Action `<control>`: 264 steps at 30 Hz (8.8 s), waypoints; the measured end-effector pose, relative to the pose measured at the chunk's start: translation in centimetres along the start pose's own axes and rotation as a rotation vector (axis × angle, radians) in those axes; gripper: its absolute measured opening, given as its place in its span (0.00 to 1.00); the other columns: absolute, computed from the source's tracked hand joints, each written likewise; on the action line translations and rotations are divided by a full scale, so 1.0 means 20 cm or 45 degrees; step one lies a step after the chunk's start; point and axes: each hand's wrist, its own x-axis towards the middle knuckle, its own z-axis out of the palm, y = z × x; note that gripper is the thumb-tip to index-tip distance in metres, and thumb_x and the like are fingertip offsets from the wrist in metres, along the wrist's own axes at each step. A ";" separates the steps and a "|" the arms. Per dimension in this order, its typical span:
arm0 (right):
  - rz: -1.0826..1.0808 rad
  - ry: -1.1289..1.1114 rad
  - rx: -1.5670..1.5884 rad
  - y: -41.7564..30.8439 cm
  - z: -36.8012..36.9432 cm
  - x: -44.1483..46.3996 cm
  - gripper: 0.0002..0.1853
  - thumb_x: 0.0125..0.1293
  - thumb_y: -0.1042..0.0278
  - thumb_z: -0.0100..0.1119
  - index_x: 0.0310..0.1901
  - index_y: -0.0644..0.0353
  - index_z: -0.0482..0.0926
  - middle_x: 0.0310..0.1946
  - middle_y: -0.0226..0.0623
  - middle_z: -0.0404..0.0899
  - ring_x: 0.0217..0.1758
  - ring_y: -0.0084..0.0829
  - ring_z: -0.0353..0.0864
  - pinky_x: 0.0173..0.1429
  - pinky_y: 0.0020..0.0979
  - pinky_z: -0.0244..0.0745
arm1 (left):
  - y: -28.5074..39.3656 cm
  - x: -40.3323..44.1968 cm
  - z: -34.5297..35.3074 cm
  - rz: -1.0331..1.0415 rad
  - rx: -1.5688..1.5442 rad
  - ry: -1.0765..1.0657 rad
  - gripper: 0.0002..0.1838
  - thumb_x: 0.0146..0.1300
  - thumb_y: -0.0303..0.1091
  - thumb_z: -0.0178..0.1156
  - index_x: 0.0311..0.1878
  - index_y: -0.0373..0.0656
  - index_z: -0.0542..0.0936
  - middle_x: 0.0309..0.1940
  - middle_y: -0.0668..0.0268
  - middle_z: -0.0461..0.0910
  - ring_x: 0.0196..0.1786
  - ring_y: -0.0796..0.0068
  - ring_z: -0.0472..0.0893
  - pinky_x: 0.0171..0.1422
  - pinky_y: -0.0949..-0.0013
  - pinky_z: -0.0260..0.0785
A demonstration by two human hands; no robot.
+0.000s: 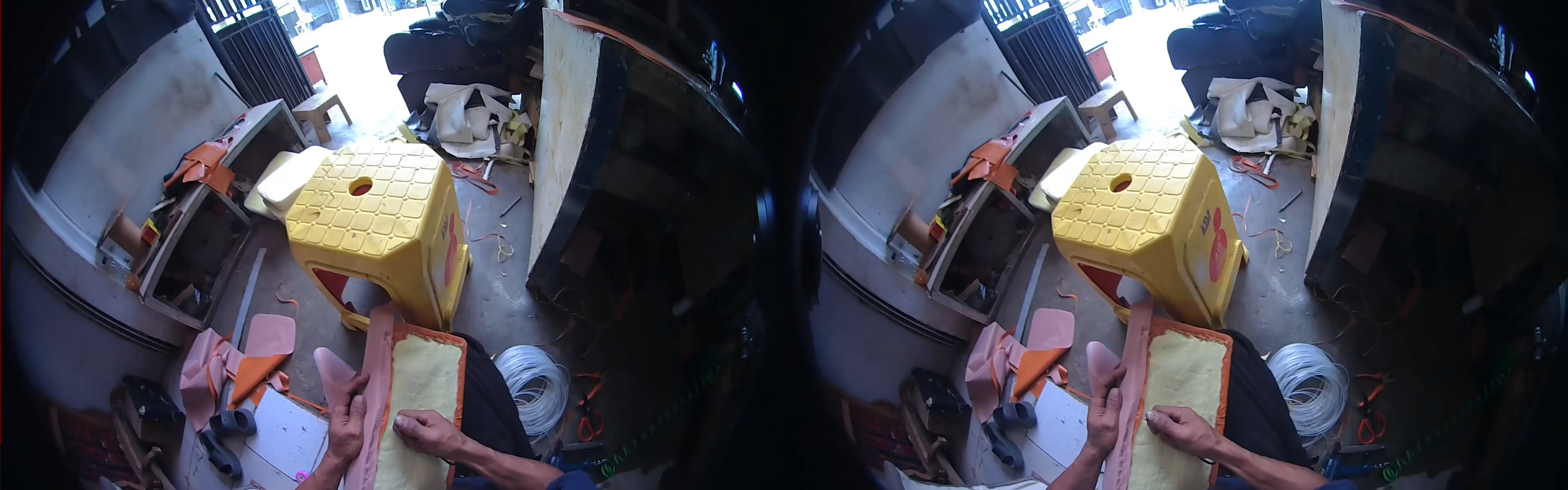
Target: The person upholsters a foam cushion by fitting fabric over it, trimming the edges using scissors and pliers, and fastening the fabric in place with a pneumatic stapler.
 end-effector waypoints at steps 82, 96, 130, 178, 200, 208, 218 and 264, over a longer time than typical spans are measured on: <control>-0.649 1.351 -0.507 -0.19 -0.78 -0.49 0.18 0.80 0.51 0.55 0.52 0.60 0.80 0.21 0.25 0.72 0.20 0.16 0.74 0.26 0.24 0.75 | 0.95 0.07 -0.86 -0.460 0.844 -1.356 0.42 0.70 0.36 0.66 0.83 0.47 0.57 0.73 0.49 0.71 0.74 0.55 0.71 0.80 0.56 0.59; -0.722 1.062 -1.438 -0.14 -0.20 -0.70 0.10 0.67 0.62 0.69 0.49 0.47 0.89 0.23 0.31 0.79 0.21 0.32 0.81 0.25 0.33 0.75 | 0.56 1.00 0.66 -0.206 1.474 -2.525 0.52 0.39 0.38 0.82 0.73 0.46 0.72 0.63 0.54 0.80 0.64 0.54 0.80 0.69 0.57 0.72; -0.379 0.594 -1.968 -0.24 -0.13 -0.54 0.08 0.68 0.59 0.66 0.45 0.48 0.87 0.23 0.32 0.81 0.26 0.37 0.84 0.27 0.37 0.77 | 0.50 1.01 0.54 -0.086 1.241 -2.513 0.48 0.39 0.38 0.80 0.68 0.36 0.74 0.55 0.48 0.84 0.54 0.51 0.85 0.58 0.59 0.80; -0.022 -0.113 -1.117 -0.41 -0.35 -0.21 0.20 0.78 0.50 0.56 0.57 0.56 0.83 0.41 0.43 0.88 0.42 0.34 0.88 0.49 0.34 0.80 | 0.49 1.01 0.48 0.009 1.219 -2.554 0.46 0.42 0.37 0.79 0.68 0.38 0.74 0.46 0.50 0.86 0.42 0.56 0.88 0.42 0.60 0.83; 0.029 0.447 -2.293 -0.56 -0.02 -0.31 0.19 0.69 0.53 0.58 0.62 0.33 0.78 0.32 0.39 0.80 0.23 0.39 0.85 0.20 0.38 0.76 | 0.31 1.08 0.48 -0.065 1.054 -2.515 0.44 0.39 0.35 0.81 0.65 0.35 0.77 0.51 0.52 0.86 0.53 0.54 0.85 0.59 0.58 0.78; 0.084 0.389 -2.290 -0.60 -0.02 -0.28 0.21 0.69 0.57 0.57 0.63 0.33 0.77 0.32 0.43 0.81 0.25 0.40 0.86 0.21 0.38 0.77 | 0.31 1.09 0.47 -0.070 1.057 -2.476 0.43 0.40 0.35 0.80 0.64 0.36 0.78 0.47 0.53 0.87 0.46 0.56 0.87 0.49 0.60 0.81; -0.169 0.282 -1.858 -0.53 -0.21 -0.21 0.12 0.71 0.56 0.60 0.51 0.46 0.86 0.25 0.41 0.85 0.27 0.43 0.86 0.30 0.42 0.81 | 0.44 1.05 0.49 -0.183 1.227 -2.427 0.32 0.42 0.31 0.80 0.54 0.33 0.81 0.33 0.51 0.86 0.33 0.58 0.88 0.32 0.59 0.82; 0.389 0.235 -2.288 -0.73 -0.05 -0.16 0.24 0.71 0.57 0.52 0.68 0.37 0.75 0.45 0.56 0.83 0.33 0.48 0.89 0.27 0.44 0.83 | 0.30 1.12 0.53 -0.136 1.001 -2.506 0.34 0.45 0.35 0.80 0.58 0.34 0.82 0.42 0.53 0.88 0.42 0.58 0.88 0.46 0.59 0.81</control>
